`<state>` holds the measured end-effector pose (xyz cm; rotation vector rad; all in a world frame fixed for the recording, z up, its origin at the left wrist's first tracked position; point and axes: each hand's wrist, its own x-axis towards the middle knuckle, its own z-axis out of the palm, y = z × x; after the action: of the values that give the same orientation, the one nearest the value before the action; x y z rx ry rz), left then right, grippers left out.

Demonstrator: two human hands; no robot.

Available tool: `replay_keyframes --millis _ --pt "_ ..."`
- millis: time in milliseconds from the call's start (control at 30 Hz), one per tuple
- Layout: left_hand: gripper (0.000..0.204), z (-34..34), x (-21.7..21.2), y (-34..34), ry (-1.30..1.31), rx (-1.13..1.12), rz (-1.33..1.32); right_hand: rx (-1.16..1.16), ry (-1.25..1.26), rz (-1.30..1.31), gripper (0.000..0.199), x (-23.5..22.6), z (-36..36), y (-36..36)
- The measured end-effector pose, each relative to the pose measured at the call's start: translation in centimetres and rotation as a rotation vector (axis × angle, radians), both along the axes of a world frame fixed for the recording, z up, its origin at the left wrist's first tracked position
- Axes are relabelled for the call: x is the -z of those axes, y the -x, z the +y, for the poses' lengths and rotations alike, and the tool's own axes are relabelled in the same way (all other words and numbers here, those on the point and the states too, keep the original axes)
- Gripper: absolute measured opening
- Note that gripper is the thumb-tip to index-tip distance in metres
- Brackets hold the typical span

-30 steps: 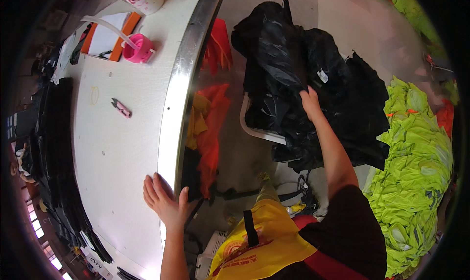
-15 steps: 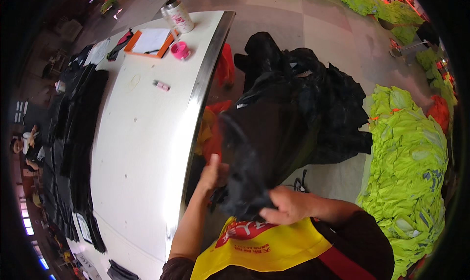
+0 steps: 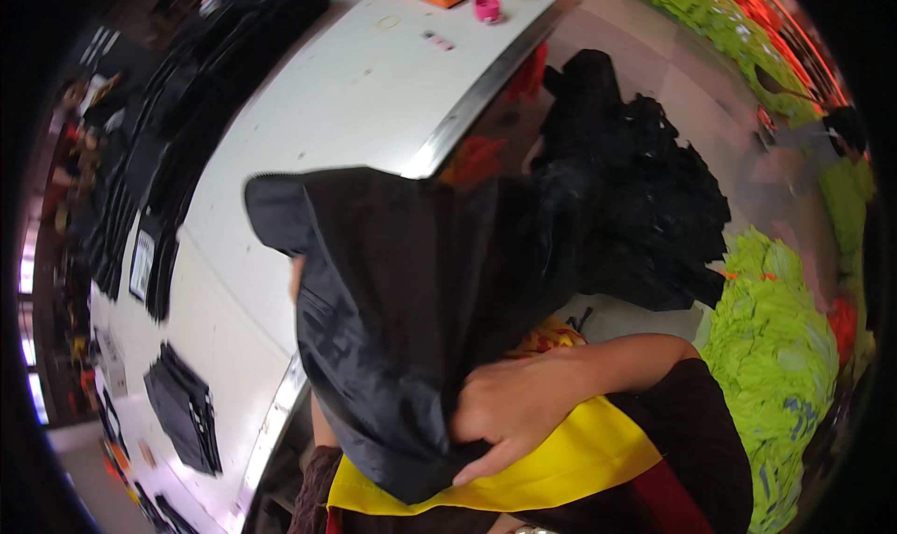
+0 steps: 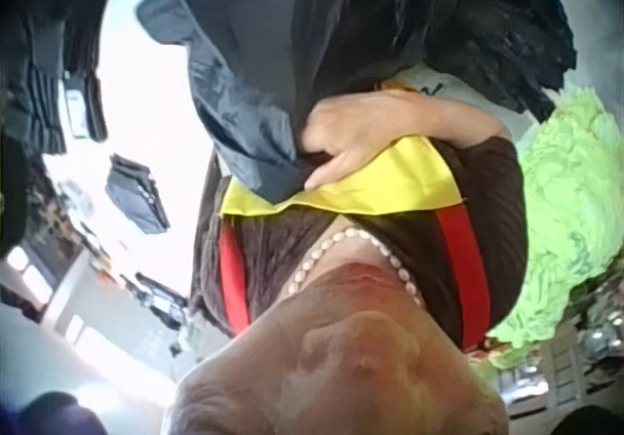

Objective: The person folds a black garment and places it into a black plastic shipping bag. They seal the bag and set it aside. The person then picks up another black garment, places it into a new bag, and seals it.

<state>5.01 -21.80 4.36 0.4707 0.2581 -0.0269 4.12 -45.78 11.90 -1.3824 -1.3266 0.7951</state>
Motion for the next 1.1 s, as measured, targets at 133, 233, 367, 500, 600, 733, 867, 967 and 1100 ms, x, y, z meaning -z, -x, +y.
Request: replay_keyframes --millis 133,233,367,500,600,733,867,967,1100 --pt "0.035 4.6 -1.9 1.5 0.086 -0.207 -0.088 0.525 -0.194 -0.466 0.044 0.6 0.2 -0.2" --pt "0.032 5.4 -3.4 0.3 -0.046 -0.176 -0.09 0.713 -0.446 0.523 0.053 3.8 0.1 1.1" --pt "0.052 8.7 -6.1 -3.7 -1.085 -0.245 0.278 0.51 -0.728 0.92 0.043 4.5 -1.5 -5.2" --pt "0.048 11.0 -5.2 -10.5 -1.188 -0.028 0.028 0.516 -0.577 0.773 0.041 1.2 -2.3 -11.6" --pt "0.071 10.4 -6.3 -12.0 -1.282 0.184 -0.133 0.365 -0.526 0.779 0.042 -0.9 -4.1 -14.5" --pt "0.084 9.8 -6.2 -12.3 -1.182 0.278 -0.26 0.3 -0.554 0.746 0.048 -4.6 -3.5 -15.0" --pt "0.098 6.9 -6.8 -11.5 -0.635 0.252 -0.255 0.377 -0.668 0.553 0.05 -5.8 -2.3 -10.8" --pt "0.1 6.8 -6.3 -9.7 -0.581 0.425 -0.324 0.764 -0.684 0.358 0.052 -2.8 2.0 -6.6" --pt "0.068 5.4 -5.5 -7.0 -0.466 0.361 -0.327 0.523 -0.534 0.756 0.057 1.1 5.7 -2.6"
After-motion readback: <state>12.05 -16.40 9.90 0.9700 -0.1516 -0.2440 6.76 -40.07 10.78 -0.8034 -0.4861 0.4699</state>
